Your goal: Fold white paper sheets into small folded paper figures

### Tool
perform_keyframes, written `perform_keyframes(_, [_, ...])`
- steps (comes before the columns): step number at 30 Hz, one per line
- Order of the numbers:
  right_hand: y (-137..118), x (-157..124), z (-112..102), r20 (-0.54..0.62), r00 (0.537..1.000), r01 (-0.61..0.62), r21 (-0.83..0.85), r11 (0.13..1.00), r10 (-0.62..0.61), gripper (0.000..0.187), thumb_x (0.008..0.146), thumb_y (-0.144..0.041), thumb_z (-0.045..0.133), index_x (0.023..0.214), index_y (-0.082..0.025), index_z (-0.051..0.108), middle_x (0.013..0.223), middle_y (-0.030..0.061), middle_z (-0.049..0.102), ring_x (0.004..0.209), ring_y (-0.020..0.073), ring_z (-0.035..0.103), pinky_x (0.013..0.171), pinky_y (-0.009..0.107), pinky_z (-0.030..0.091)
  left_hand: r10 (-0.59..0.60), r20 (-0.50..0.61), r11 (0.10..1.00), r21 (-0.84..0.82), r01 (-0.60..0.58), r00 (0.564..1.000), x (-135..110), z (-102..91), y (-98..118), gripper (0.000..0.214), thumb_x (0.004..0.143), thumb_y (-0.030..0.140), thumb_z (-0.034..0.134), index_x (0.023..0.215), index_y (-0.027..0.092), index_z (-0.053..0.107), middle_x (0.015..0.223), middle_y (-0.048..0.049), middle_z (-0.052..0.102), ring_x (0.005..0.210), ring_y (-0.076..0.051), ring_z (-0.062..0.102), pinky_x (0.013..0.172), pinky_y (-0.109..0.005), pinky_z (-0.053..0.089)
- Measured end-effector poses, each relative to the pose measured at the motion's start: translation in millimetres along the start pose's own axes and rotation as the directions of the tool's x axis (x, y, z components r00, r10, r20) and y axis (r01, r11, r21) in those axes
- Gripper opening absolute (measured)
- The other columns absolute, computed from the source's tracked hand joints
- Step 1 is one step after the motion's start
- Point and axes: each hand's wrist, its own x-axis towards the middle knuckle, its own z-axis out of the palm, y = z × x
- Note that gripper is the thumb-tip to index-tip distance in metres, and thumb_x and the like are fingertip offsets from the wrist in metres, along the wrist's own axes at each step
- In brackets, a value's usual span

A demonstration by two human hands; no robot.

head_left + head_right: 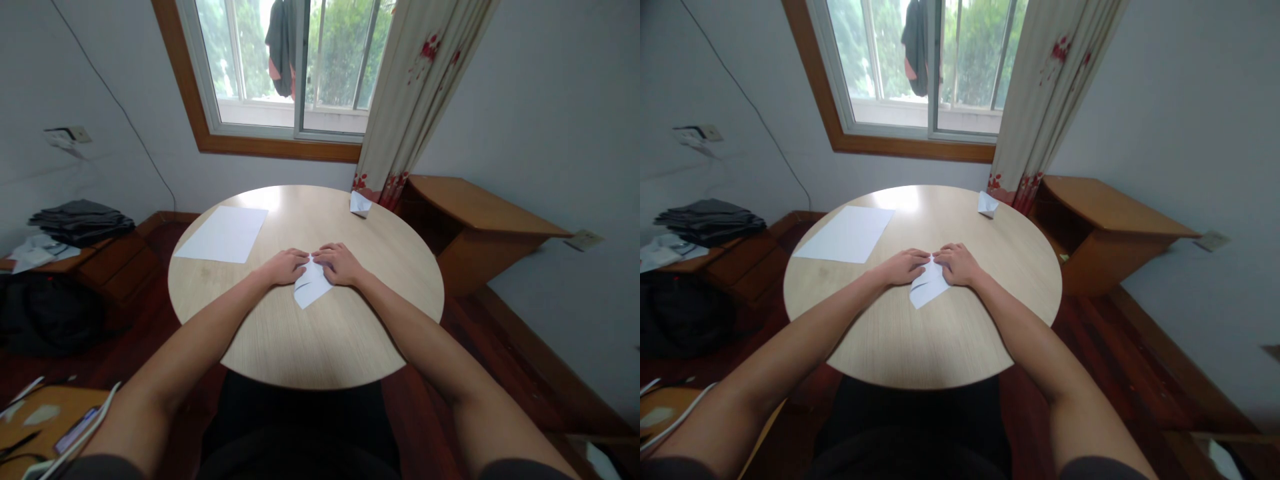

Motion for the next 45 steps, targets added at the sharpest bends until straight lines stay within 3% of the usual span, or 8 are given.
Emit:
perform_keyframes(23, [-10.7,8.1,-2.7,0.091,0.995,-0.036,-0.055,0.998,0.041,0.049,0.066,-0.016,0.051,0.112,-0.018,0.065,0.120,0.0070,0.065,0.111,0.0299,0.051,0.091,0.043,0.033,-0.008,-0.013,1.000,-0.003,0.008,1.000,0.0,2.4,-2.6,0.040,0.087,0.026,0.044,0.120,0.014,0.062,0.127,-0.0108,0.059,0.119,-0.023,0.053,0.105,-0.037,0.039])
perform_keyframes(38, [-13.2,5.6,-3.3,0.086,0.994,-0.066,-0.050,0.997,0.071,0.048,0.068,-0.015,0.050,0.113,-0.016,0.064,0.123,0.0071,0.064,0.110,0.0275,0.051,0.091,0.040,0.035,-0.152,0.063,0.984,0.100,0.146,0.986,-1.6,-4.9,3.7,0.043,0.089,0.039,0.039,0.125,0.026,0.058,0.131,-0.0048,0.057,0.121,-0.024,0.049,0.100,-0.042,0.039])
perform_keyframes(45, [-12.8,5.6,-2.2,0.082,0.994,-0.072,-0.037,0.997,0.075,0.048,0.068,-0.016,0.050,0.113,-0.017,0.065,0.122,0.0070,0.064,0.109,0.0272,0.052,0.091,0.040,0.035,-0.156,0.044,0.979,0.138,0.148,0.987,-3.8,-7.9,4.9,0.042,0.088,0.042,0.041,0.122,0.028,0.061,0.127,-0.0065,0.057,0.120,-0.026,0.048,0.099,-0.044,0.038])
